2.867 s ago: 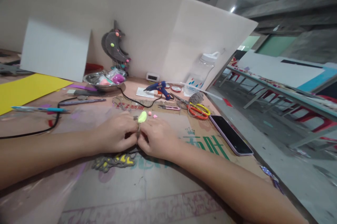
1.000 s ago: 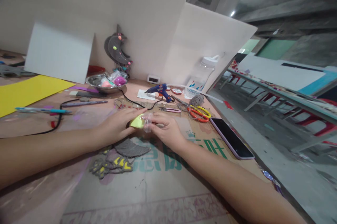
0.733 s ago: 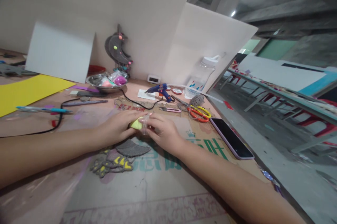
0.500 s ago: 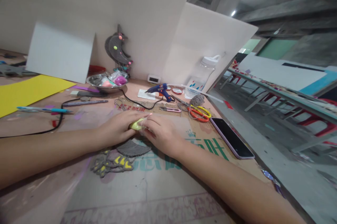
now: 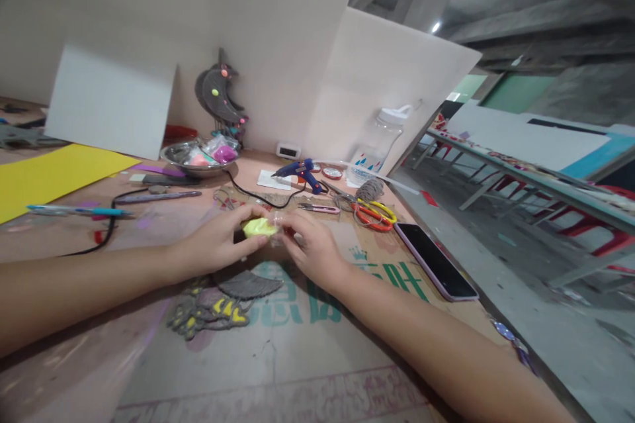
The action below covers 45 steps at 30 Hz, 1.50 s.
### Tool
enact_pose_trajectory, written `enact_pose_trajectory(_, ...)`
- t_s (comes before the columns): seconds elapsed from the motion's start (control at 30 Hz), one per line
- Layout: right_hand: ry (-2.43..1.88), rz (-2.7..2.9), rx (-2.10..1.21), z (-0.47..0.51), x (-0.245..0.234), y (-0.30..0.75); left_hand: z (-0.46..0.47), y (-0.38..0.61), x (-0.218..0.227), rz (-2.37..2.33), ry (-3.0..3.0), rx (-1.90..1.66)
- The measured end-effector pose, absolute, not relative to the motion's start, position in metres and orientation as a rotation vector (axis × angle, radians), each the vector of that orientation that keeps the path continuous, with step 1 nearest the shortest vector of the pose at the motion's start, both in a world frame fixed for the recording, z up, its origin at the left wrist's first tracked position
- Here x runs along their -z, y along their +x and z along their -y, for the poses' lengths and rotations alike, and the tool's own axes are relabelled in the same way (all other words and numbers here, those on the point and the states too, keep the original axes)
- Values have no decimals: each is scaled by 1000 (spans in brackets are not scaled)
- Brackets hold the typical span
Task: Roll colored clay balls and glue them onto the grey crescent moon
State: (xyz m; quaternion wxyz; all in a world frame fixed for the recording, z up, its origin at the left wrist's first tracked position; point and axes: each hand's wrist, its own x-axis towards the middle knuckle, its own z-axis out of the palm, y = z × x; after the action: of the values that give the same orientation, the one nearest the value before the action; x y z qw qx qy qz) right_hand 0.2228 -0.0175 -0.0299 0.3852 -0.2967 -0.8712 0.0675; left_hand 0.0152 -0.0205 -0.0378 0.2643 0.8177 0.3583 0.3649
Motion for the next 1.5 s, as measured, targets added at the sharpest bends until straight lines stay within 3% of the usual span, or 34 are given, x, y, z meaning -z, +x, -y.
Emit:
enact_pose_trajectory(0.9, -772, 2250, -322, 17, 32, 216, 23, 17, 43, -927, 2256, -1079)
enact_pose_trajectory(1.0, -874, 2204, -518, 19, 30, 215, 23, 17, 41, -961, 2240, -1047)
enact_pose_trajectory(1.2, -894, 1967, -1339, 27, 13, 216, 11, 12, 38, -1231, 2069, -1149)
enact_pose_trajectory(1.4, -943, 1751, -1155, -3, -2, 242, 6, 11, 38, -1259, 1955, -1129)
enact_pose_trajectory(1.5, -1104, 1695, -1352, -21, 0, 259, 10, 13, 38, -1253, 1947, -1111)
